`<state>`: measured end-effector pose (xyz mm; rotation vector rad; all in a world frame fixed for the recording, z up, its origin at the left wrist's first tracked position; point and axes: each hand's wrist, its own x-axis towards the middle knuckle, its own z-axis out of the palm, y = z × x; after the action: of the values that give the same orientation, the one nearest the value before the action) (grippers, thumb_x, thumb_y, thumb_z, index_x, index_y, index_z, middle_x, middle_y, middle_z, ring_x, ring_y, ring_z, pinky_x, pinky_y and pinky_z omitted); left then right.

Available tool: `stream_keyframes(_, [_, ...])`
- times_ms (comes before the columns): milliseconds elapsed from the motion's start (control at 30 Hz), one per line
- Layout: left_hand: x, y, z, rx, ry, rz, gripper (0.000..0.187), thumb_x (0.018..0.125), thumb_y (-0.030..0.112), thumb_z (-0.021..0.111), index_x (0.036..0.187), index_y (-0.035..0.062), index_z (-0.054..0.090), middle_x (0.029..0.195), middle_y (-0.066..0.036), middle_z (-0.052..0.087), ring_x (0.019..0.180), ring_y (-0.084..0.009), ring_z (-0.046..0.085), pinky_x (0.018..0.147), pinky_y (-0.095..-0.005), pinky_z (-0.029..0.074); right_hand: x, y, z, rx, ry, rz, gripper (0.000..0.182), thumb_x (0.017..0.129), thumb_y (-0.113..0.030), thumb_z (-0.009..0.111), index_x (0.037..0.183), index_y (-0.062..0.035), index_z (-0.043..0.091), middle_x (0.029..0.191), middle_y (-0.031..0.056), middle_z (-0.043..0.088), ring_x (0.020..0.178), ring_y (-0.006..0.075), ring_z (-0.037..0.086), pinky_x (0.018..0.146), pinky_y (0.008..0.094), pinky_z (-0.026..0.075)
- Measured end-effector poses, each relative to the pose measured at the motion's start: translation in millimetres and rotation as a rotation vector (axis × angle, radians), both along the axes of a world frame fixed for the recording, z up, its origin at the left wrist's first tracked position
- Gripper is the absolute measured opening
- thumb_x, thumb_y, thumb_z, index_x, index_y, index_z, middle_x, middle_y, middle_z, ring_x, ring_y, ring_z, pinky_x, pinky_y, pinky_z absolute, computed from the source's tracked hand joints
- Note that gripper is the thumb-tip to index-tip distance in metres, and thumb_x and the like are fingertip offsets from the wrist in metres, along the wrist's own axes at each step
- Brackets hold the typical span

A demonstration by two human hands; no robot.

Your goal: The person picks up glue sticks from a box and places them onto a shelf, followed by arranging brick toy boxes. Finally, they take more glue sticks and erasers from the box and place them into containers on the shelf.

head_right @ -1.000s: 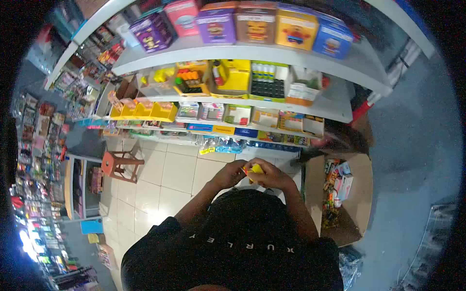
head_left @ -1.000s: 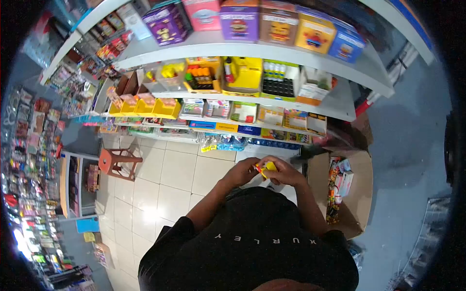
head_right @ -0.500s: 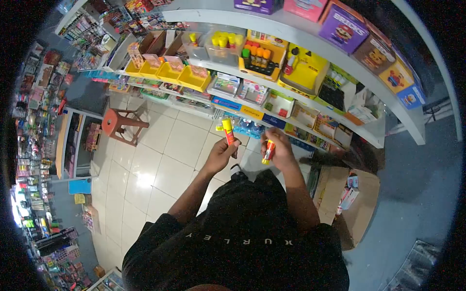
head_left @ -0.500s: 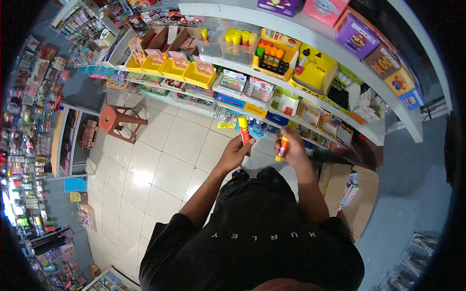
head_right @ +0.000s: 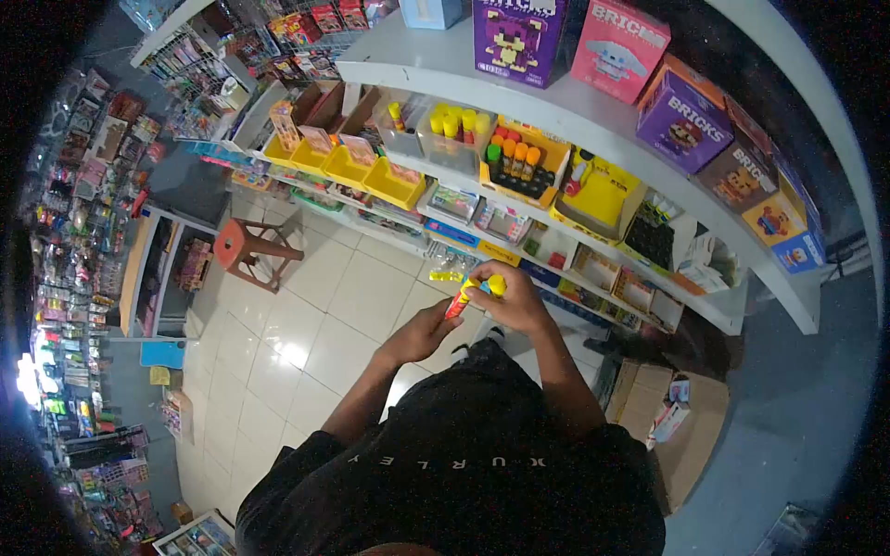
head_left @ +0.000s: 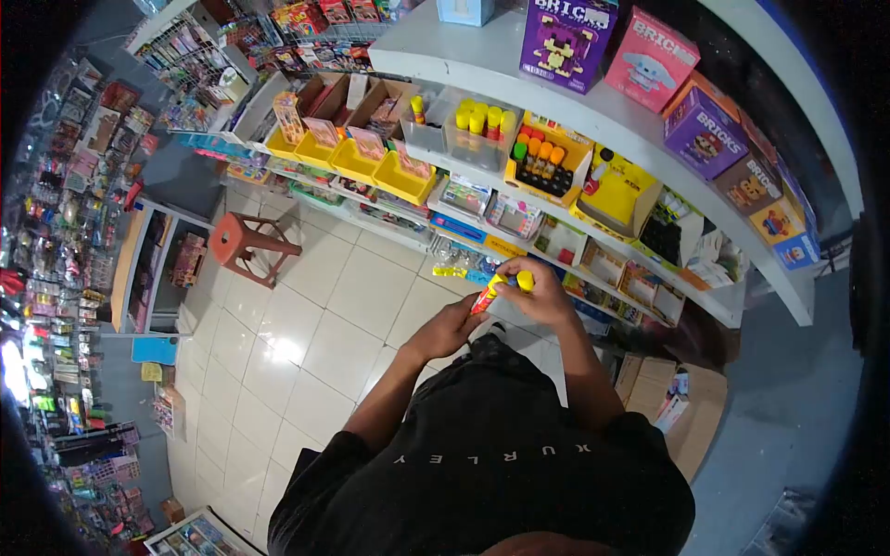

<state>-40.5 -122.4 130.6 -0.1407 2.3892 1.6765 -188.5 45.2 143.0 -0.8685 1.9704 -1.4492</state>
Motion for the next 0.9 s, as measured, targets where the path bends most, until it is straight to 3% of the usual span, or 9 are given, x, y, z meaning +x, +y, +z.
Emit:
stream_keyframes(67, [-10,-6,11,-0.050,-0.055,0.025,0.045,0.100,0.029,0.053,0.136,0.0021,0.046,0.103,-0.023,0.065,0.098,-0.0358,0.064,0.086,-0.0401,0.048,-9,0,1,-0.014,0.008,-0.026,0.029,0.082,-0.017,0.075,0.105,-0.0012,0.066,0.098,0.0071,0.068,0.094,0.0146,0.062,0.086,0.0305,0.048])
stream_keyframes(167, [-28,-16,4,-0.042,0.228,0.080,0.044,0.098,0.024,0.058,0.135,0.0023,0.049,0.100,-0.023,0.066,0.093,-0.0356,0.065,0.082,-0.0399,0.049,-32,0,-6,-0.066,-0.066,-0.024,0.032,0.082,-0.017,0.075,0.107,-0.0006,0.066,0.098,0.0073,0.068,0.094,0.0151,0.063,0.086,0.0305,0.048])
stream_keyframes(267, [-49,-27,21,-0.049,0.215,0.182,0.046,0.094,0.016,0.065,0.135,0.0032,0.051,0.085,-0.013,0.062,0.077,-0.0191,0.059,0.073,-0.0321,0.049,-55,1,-16,-0.144,-0.169,-0.093,0.029,0.084,-0.018,0.075,0.106,-0.0010,0.067,0.094,0.0054,0.067,0.089,0.0123,0.062,0.081,0.0281,0.049])
stream_keyframes(333, [-60,-36,15,-0.024,0.285,0.250,0.052,0.090,0.011,0.069,0.137,0.0042,0.049,0.084,-0.005,0.056,0.072,-0.0108,0.050,0.070,-0.0258,0.046,-62,-4,33,-0.115,-0.326,-0.237,0.027,0.086,-0.018,0.074,0.106,-0.0019,0.067,0.093,0.0035,0.065,0.085,0.0082,0.059,0.075,0.0241,0.049])
stream_keyframes(433, [-82,-53,27,-0.059,0.395,0.262,0.055,0.089,0.014,0.069,0.138,0.0023,0.046,0.097,-0.012,0.057,0.075,-0.0156,0.055,0.067,-0.0288,0.046,-75,-23,71,-0.271,-0.006,-0.459,0.028,0.084,-0.016,0.076,0.106,-0.0010,0.068,0.093,0.0059,0.069,0.085,0.0116,0.065,0.074,0.0277,0.053])
stream_keyframes(500, [-102,-74,31,-0.139,0.530,0.192,0.059,0.087,0.014,0.071,0.138,0.0033,0.044,0.118,-0.017,0.054,0.086,-0.0233,0.060,0.076,-0.0333,0.050,-92,-36,79,-0.226,0.529,-0.525,0.030,0.082,-0.015,0.077,0.106,-0.0008,0.068,0.096,0.0084,0.071,0.090,0.0137,0.067,0.076,0.0300,0.054])
stream_keyframes(667, [-138,-106,65,-0.288,0.681,0.130,0.065,0.083,0.009,0.072,0.140,0.0059,0.041,0.138,-0.020,0.044,0.116,-0.0323,0.054,0.087,-0.0356,0.050,-87,-91,110,-0.098,1.020,-0.556,0.031,0.079,-0.017,0.078,0.107,-0.0094,0.068,0.098,0.0104,0.069,0.091,0.0275,0.068,0.078,0.0357,0.055])
stream_keyframes(733, [-145,-121,66,-0.320,0.666,0.080,0.069,0.083,0.010,0.071,0.143,0.0066,0.036,0.149,-0.021,0.033,0.127,-0.0379,0.048,0.094,-0.0390,0.050,-84,-110,111,-0.007,1.048,-0.556,0.031,0.080,-0.017,0.078,0.108,-0.0092,0.068,0.098,0.0100,0.069,0.090,0.0274,0.068,0.077,0.0365,0.055])
stream_keyframes(900, [-152,-144,72,-0.372,0.647,0.002,0.076,0.082,0.013,0.071,0.147,0.0066,0.032,0.150,-0.019,0.032,0.126,-0.0381,0.048,0.092,-0.0395,0.052,-86,-130,115,0.124,1.110,-0.552,0.028,0.084,-0.021,0.072,0.109,-0.0090,0.067,0.102,0.0114,0.069,0.093,0.0289,0.067,0.079,0.0395,0.055])
